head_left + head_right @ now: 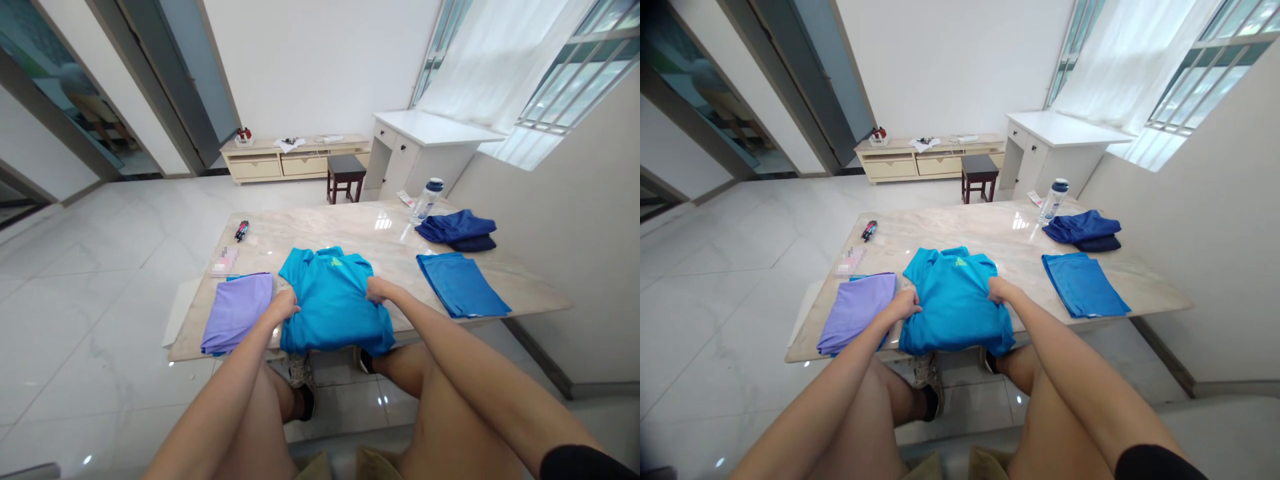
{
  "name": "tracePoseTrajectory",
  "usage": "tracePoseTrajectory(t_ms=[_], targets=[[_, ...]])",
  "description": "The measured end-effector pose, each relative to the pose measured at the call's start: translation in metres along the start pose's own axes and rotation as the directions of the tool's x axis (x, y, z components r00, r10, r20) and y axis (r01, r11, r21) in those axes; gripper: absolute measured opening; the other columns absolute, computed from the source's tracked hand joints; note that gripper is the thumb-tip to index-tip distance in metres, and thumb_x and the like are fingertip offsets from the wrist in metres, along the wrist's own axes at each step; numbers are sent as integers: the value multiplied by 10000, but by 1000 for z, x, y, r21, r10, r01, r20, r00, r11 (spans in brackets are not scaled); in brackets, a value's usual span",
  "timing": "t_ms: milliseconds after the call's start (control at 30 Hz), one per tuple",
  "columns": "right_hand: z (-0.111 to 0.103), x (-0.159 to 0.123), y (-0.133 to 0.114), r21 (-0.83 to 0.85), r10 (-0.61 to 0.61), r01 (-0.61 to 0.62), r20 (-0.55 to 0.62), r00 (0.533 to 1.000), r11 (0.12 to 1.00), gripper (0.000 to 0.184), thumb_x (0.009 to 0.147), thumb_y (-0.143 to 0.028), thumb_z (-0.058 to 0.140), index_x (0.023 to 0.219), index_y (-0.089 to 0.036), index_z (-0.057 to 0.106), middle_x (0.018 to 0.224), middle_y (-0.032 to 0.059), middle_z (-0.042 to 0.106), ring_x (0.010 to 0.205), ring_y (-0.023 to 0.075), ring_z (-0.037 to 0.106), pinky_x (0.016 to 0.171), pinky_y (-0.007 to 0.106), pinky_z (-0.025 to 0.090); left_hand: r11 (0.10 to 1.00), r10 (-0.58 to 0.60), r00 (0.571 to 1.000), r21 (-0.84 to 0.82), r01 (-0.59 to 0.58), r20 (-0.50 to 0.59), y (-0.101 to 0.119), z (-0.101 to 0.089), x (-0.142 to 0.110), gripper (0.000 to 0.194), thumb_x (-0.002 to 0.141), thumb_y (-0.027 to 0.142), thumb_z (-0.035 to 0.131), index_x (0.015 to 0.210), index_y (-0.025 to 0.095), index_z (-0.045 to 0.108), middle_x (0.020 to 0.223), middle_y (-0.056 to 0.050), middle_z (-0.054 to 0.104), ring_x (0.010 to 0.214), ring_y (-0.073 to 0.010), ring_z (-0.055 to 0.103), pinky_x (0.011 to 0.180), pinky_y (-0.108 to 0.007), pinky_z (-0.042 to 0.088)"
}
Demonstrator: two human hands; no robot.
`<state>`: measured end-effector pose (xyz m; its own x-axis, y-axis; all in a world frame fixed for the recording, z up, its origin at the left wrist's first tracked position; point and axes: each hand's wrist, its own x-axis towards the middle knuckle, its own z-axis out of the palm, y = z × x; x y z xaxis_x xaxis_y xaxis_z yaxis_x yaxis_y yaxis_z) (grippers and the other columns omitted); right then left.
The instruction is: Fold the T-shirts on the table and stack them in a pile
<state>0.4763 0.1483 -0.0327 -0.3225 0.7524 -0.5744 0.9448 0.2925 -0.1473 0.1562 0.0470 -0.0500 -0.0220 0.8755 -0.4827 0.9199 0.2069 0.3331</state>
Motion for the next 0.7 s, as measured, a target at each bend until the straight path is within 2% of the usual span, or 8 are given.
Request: tracePoseTrajectory(t_ms=[67, 133, 200, 267, 333, 400, 567, 700], targets=[[2, -7, 6, 52, 26, -37, 201, 979, 998, 138, 841, -205, 864, 835, -95, 781, 714, 84, 765, 674, 231, 749, 701, 316, 617, 1000, 12, 992, -14, -11, 122, -5, -1, -6, 302, 763, 385, 880, 638, 213, 665, 695, -62, 747, 813, -291, 764, 740, -317, 536], [0, -13, 14, 114, 13, -50, 308, 951, 992, 158, 889, -252, 837, 847, -111, 779, 758, 84, 781, 694, 216, 758, 709, 305, 621, 1000, 12, 989, -8, -11, 146, -9, -3, -10, 408, 812, 519, 842, 609, 224, 647, 649, -64, 720, 765, -283, 750, 724, -319, 526], [-7, -14, 21, 135, -13, -18, 225, 974, 991, 190, 962, -299, 767, 868, -134, 778, 842, 113, 801, 804, 245, 782, 771, 315, 620, 1000, -16, 1000, 24, 16, 24, -11, -6, -9, 452, 915, 610, 721, 682, 227, 672, 757, -100, 757, 863, -306, 763, 776, -334, 524], [-14, -12, 27, 100, -13, 11, 11, 1000, 995, 196, 1000, -324, 722, 944, -148, 784, 973, 149, 815, 974, 303, 785, 871, 337, 601, 998, -55, 988, 33, 60, -145, -10, -8, -4, 393, 978, 591, 651, 865, 220, 711, 968, -135, 795, 1017, -326, 762, 844, -344, 525], [-16, -7, 30, 58, 10, 0, -177, 984, 998, 256, 1007, -366, 730, 1111, -135, 770, 1170, 192, 796, 1154, 349, 747, 970, 344, 561, 997, -79, 966, 5, 83, -245, -5, -8, 5, 356, 991, 534, 663, 1102, 198, 699, 1209, -170, 772, 1161, -333, 735, 914, -344, 524], [-13, -1, 31, 75, 55, -36, -269, 962, 996, 457, 1020, -445, 726, 1312, -95, 691, 1377, 247, 714, 1302, 366, 684, 1032, 336, 522, 993, -114, 945, -31, 110, -306, 2, -7, 13, 469, 987, 507, 687, 1290, 155, 628, 1379, -222, 697, 1265, -343, 699, 982, -349, 514], [-1, 17, 32, 237, 160, -89, -302, 940, 967, 704, 1047, -541, 678, 1511, -36, 517, 1476, 284, 653, 1346, 350, 663, 996, 310, 508, 961, -275, 889, -135, 241, -365, 15, -10, 28, 613, 1053, 553, 568, 1437, 80, 497, 1487, -325, 600, 1333, -401, 672, 1026, -404, 507], [0, 26, 33, 241, 146, -92, -222, 964, 966, 533, 996, -497, 751, 1329, -86, 693, 1282, 198, 778, 1175, 308, 746, 847, 256, 505, 935, -350, 871, -195, 298, -346, 13, -17, 35, 606, 1112, 622, 349, 1360, 112, 561, 1412, -296, 682, 1332, -415, 678, 1016, -447, 518]])
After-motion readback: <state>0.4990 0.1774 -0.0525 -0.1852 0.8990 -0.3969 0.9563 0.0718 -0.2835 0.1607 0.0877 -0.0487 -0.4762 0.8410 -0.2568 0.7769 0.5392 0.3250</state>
